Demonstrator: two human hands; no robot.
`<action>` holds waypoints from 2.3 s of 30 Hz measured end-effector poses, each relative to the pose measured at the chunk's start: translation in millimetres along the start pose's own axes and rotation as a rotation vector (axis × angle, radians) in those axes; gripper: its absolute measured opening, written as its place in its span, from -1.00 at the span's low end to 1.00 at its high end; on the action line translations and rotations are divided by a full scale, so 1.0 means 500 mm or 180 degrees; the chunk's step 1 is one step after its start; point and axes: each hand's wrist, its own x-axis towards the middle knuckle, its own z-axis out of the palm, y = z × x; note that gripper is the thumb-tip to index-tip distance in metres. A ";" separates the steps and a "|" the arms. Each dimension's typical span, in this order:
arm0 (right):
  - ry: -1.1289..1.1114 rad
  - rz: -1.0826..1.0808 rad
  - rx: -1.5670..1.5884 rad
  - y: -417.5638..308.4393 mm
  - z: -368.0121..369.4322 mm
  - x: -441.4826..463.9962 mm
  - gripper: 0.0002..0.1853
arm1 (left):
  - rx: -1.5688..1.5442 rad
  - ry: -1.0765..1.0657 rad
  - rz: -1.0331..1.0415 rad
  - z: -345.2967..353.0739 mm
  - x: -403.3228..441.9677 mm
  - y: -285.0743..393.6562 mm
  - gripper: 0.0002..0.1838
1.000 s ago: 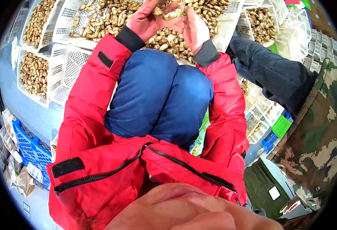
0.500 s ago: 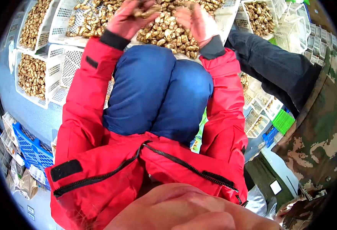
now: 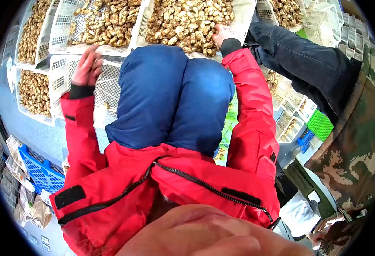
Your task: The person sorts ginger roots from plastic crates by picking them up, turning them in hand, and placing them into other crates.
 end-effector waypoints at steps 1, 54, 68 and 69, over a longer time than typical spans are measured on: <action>0.0084 0.0049 0.0325 0.000 -0.009 -0.003 -0.59 | 0.0228 0.0022 0.0073 0.071 0.042 0.012 -0.53; -0.0540 -0.1167 0.4859 -0.195 -0.190 -0.047 -0.53 | -0.0670 -0.1599 0.0082 0.315 0.263 -0.054 -0.47; 0.1341 -0.0348 0.0426 -0.143 -0.259 0.431 -0.31 | 0.1781 0.0224 0.1115 0.262 0.239 -0.071 -0.75; 0.1050 -0.0228 0.0108 -0.150 -0.240 0.459 -0.30 | 0.1698 0.0186 0.0959 0.260 0.242 -0.068 -0.74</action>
